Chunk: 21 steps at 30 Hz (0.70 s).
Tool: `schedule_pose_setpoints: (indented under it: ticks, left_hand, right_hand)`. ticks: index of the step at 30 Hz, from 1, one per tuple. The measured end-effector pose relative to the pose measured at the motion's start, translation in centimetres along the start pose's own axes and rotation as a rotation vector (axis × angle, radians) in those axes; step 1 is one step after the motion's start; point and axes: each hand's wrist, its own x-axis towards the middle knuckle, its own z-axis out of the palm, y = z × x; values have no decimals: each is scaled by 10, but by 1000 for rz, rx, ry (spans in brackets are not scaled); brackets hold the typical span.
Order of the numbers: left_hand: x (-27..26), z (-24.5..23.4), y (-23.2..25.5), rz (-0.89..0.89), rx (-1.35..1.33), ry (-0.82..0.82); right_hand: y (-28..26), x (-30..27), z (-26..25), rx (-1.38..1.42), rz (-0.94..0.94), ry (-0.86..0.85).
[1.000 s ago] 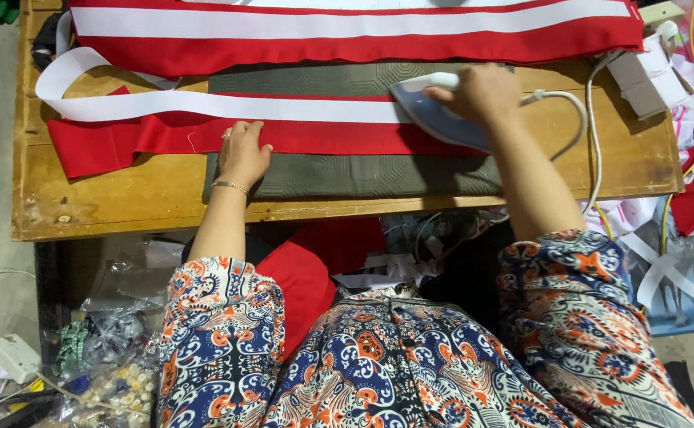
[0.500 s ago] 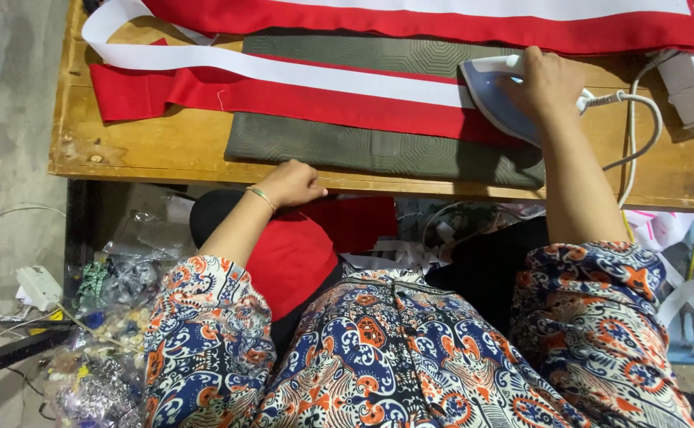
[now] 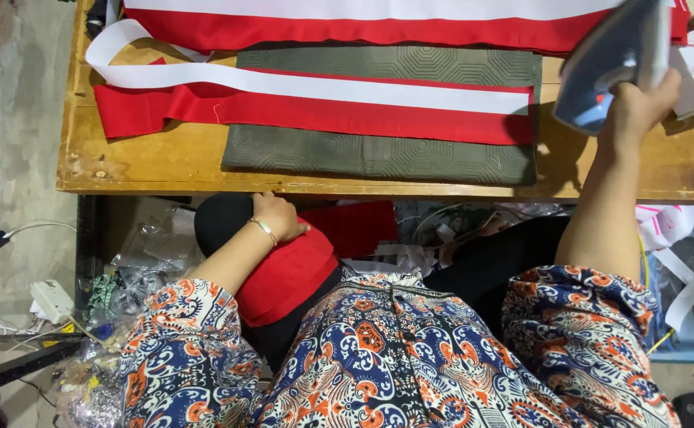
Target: The person irons a long red and white striped fabric on a low wooden table. They repeatedly align the white stripe, press it with an iron, and smooth the fabric by hand.
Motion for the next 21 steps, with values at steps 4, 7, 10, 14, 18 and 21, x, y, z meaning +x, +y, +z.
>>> schedule_pose_setpoints:
  ticks: [4, 7, 10, 14, 18, 21]
  left_hand:
    - [3, 18, 6, 139, -44, 116]
    - [6, 37, 11, 182, -54, 254]
    - [11, 51, 15, 197, -155, 376]
    - [4, 45, 18, 109, -373, 290]
    - [-40, 25, -2, 123, -462, 261]
    - [-76, 16, -23, 162, -510, 278]
  right_hand:
    - [57, 8, 13, 391, 100, 346]
    - [82, 6, 16, 585, 176, 508]
    - [144, 22, 26, 501, 226, 674]
    - [197, 31, 38, 198, 280, 827]
    - [218, 35, 43, -11, 232, 832]
    - [171, 22, 42, -16, 315, 883]
